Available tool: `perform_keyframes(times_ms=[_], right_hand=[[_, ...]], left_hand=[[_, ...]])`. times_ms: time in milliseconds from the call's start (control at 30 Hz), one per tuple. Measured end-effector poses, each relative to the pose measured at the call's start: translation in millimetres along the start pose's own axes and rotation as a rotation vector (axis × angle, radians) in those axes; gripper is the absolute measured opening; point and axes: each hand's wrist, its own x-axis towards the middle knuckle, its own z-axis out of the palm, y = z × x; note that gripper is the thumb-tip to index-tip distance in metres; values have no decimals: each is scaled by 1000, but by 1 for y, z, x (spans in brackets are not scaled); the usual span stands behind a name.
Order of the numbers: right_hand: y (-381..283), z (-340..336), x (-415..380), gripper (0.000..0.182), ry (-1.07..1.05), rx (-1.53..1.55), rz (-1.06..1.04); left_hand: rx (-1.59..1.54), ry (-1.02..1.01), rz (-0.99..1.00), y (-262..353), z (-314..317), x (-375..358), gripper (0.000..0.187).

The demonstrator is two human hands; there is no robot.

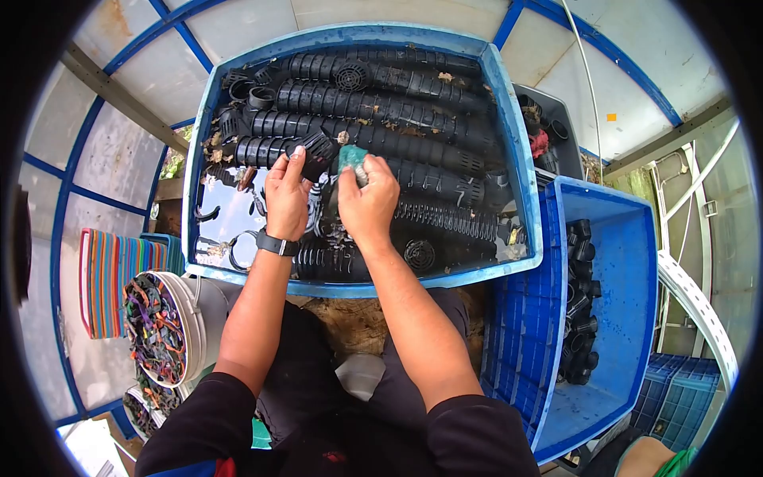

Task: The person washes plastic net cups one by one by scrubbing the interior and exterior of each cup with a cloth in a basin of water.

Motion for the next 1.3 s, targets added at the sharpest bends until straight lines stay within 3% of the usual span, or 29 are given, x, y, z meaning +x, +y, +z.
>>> perform_keyframes(times_ms=[133,300,367,567,667,767,933,1300], right_hand=[[4,-3,8,12,27,11,-5],[-5,-8,10,18,-10,-10,-54],[-3,-10,11,20,7,-29,-65],[11,-8,11,19,14,46,53],[3,-7,15,20,7,525,405],[8,-12,21,22,46,641,465],[10,-17,23,24,47,613,492],[7,-13,16,13,-85,691,515]], left_hand=[[-34,-93,-33,0,-1,-1,15],[271,-217,165,0,4,-6,17],[251,-229,176,2,8,-10,20],[344,-257,243,4,9,-10,22],[280,-234,175,2,7,-9,20],[181,-121,18,11,9,-12,18],[-422,-113,-206,5,-12,8,25],[-506,-178,-288,5,-15,6,35]])
